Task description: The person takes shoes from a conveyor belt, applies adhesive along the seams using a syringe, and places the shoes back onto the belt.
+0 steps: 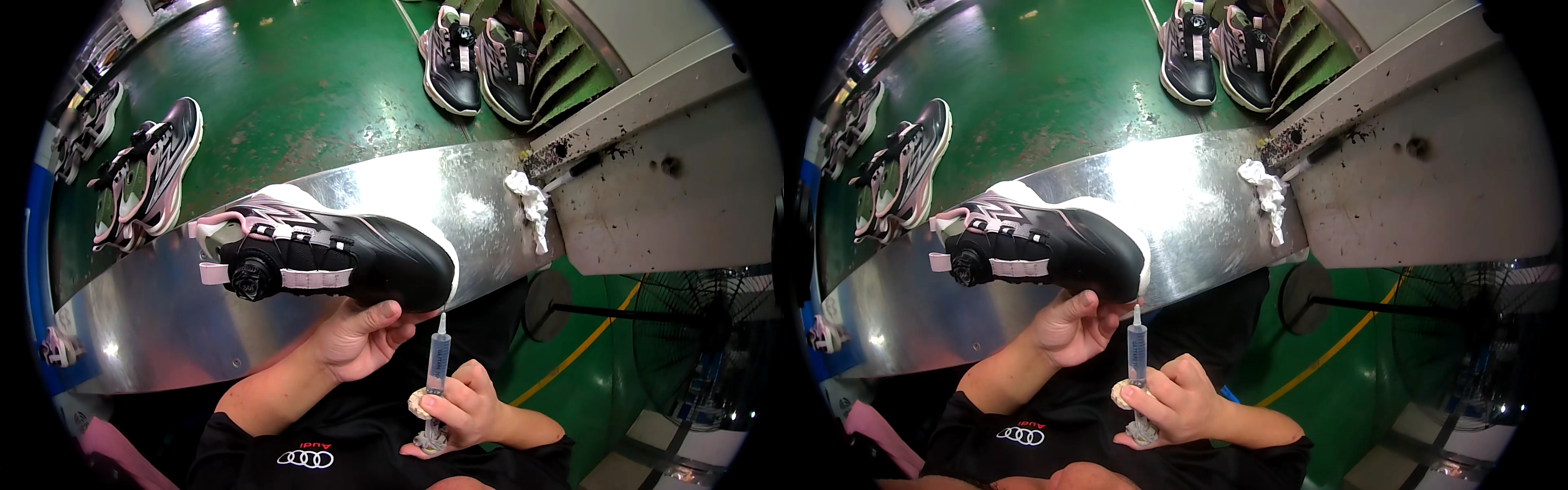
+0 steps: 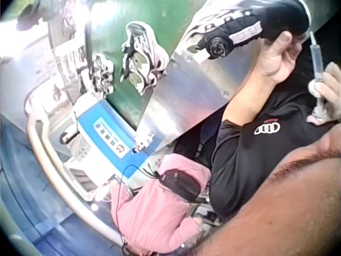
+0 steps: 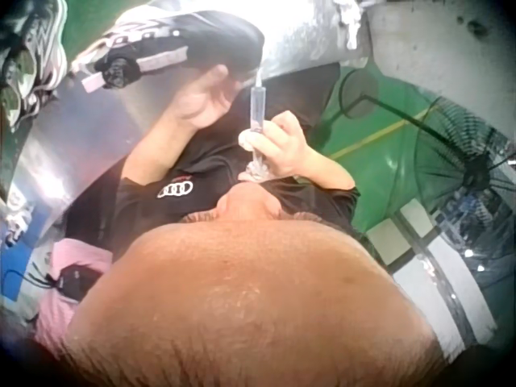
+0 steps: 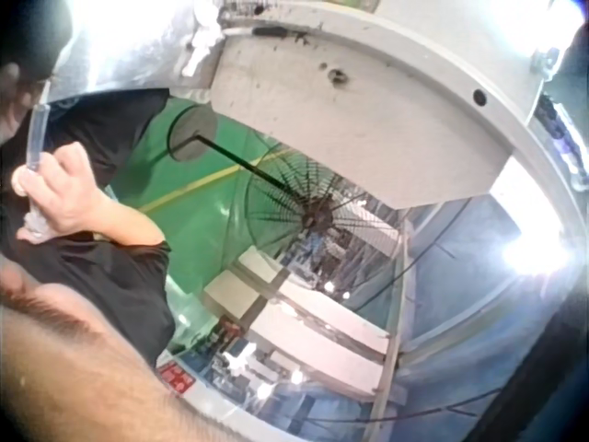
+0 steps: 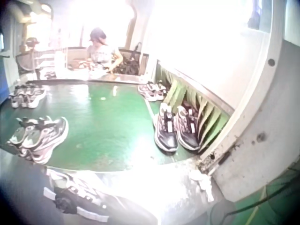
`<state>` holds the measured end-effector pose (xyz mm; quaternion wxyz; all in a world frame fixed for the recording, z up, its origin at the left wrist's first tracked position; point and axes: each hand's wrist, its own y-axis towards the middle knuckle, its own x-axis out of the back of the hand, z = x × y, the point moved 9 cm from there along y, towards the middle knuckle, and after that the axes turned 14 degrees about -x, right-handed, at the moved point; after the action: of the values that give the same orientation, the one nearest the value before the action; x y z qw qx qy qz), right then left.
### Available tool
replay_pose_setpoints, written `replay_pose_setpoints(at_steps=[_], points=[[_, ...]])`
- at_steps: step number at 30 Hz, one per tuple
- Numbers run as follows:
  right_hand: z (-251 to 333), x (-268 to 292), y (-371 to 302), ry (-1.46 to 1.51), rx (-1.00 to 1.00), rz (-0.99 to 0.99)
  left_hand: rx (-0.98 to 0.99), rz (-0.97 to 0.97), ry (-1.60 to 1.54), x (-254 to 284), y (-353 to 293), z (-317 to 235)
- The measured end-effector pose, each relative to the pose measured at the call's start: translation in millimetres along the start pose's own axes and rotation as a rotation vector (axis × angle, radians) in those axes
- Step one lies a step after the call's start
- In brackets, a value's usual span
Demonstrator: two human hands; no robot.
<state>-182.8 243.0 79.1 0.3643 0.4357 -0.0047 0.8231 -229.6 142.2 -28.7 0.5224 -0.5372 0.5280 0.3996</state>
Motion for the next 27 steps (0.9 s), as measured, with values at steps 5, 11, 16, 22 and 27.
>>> replay_pose_setpoints(at_steps=[5, 11, 16, 22, 27], points=[[-1, -2, -1, -0.024, 0.000, -0.006, 0.015, -0.005, 0.007, 3, 2, 2], [4, 6, -8, 0.049, 0.075, -0.121, -0.018, -0.031, 0.042, 10, -1, -5], [-22, 30, -6, -0.079, 0.094, -0.256, 0.088, 0.039, -0.061, 19, -30, -3], [-108, 18, 35, -0.134, -0.028, -0.237, -0.099, -0.348, 0.219, 41, -122, -55], [-133, 7, 53, -0.063, -0.051, -0.262, -0.188, -0.239, 0.561, 27, -94, -92]])
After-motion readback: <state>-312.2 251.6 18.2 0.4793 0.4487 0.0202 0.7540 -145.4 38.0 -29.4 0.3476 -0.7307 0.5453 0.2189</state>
